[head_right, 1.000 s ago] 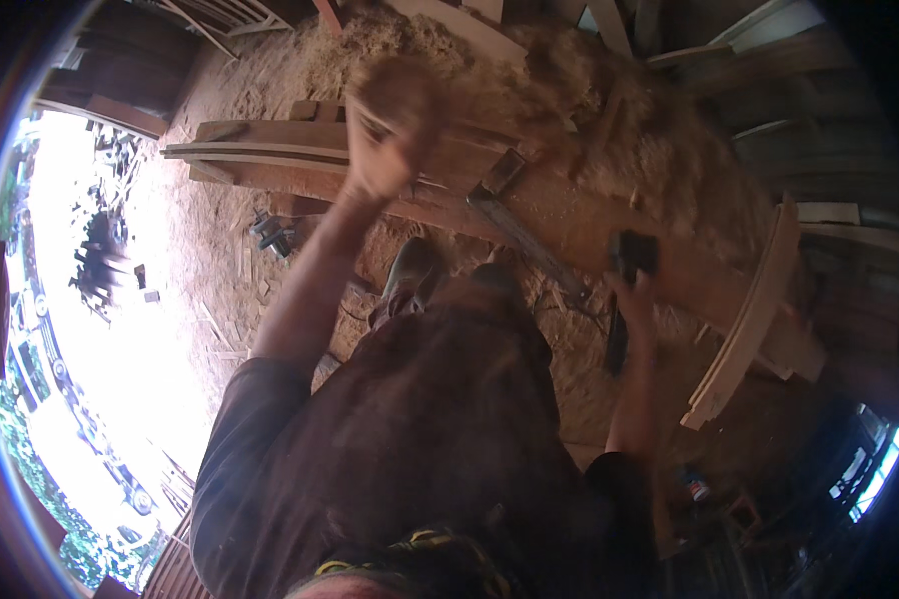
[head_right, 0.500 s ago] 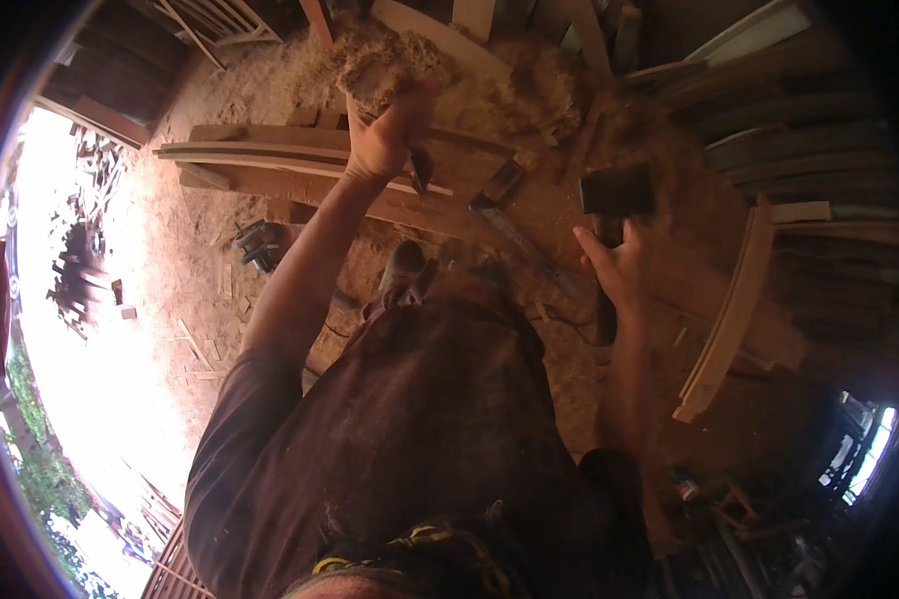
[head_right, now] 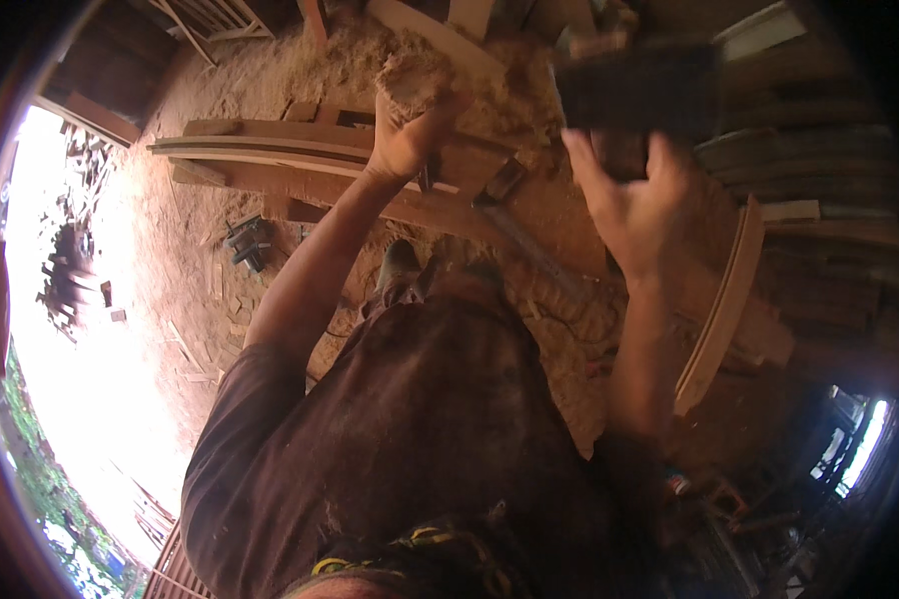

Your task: The person carves a curved wooden piece using a chisel and mallet, repeatedly striking the chisel to remove wood shavings. They occasionally pause to clear debris and inspect the carved surface.

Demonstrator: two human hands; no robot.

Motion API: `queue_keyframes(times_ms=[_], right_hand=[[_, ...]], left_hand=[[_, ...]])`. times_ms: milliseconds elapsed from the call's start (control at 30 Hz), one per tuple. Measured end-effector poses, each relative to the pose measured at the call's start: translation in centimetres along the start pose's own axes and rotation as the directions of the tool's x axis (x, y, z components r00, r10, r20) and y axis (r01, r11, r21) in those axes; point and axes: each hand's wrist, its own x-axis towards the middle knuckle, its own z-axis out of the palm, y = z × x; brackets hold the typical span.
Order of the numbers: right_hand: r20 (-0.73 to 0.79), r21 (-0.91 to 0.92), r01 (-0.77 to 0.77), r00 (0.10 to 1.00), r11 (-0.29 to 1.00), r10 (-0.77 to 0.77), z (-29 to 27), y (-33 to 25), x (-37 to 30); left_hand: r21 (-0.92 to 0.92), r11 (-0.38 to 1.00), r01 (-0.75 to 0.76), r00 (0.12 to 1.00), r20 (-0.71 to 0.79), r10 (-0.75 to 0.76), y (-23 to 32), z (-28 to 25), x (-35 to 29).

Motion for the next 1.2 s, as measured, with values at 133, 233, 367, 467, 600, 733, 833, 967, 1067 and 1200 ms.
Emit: queue_keyframes(times_ms=[133,233,367,467,600,733,833,967,1067,1200], right_hand=[[0.049,-0.217,0.217,0.976,0.952,-0.211,1.1,-4.1,2.9],[0.333,-0.416,0.386,0.907,0.823,-0.257,3.0,-3.8,4.3],[0.267,-0.380,0.244,0.953,0.892,-0.146,1.6,-3.1,3.7],[0.227,-0.373,0.236,0.961,0.897,-0.158,1.1,-2.1,2.1],[0.125,-0.197,-0.081,0.986,0.977,0.107,-1.6,3.8,-0.9],[0.106,-0.065,-0.551,0.825,0.832,0.555,-4.6,8.2,-5.1],[0.166,0.125,-0.664,0.747,0.737,0.644,-5.1,15.7,-11.1],[0.238,-0.015,-0.802,0.578,0.598,0.781,-4.7,22.2,-15.6],[0.313,-0.188,-0.770,0.541,0.610,0.780,-4.2,28.8,-18.9],[0.051,-0.468,-0.551,0.763,0.691,0.644,-3.3,34.9,-24.8]], left_hand=[[0.206,0.974,-0.091,0.990,0.128,0.066,0.5,0.9,-0.2],[0.209,0.974,-0.084,0.989,0.138,0.055,-0.4,0.7,0.0],[0.205,0.978,0.044,0.992,0.103,-0.067,-2.1,1.4,0.1],[0.367,0.930,-0.020,0.986,0.162,-0.043,-2.5,2.6,0.1],[0.728,0.645,-0.234,0.889,0.429,-0.162,-5.2,5.1,-1.0],[0.840,0.328,-0.431,0.709,0.541,-0.453,-9.6,8.0,-6.2],[0.857,0.302,-0.419,0.657,0.515,-0.550,-9.5,8.1,-6.7],[0.897,0.292,-0.333,0.723,0.441,-0.531,-5.8,10.5,-4.8],[0.863,0.393,-0.317,0.779,0.474,-0.411,-4.9,12.5,-5.6],[0.816,0.459,-0.352,0.710,0.552,-0.436,-4.6,13.4,-6.4]])
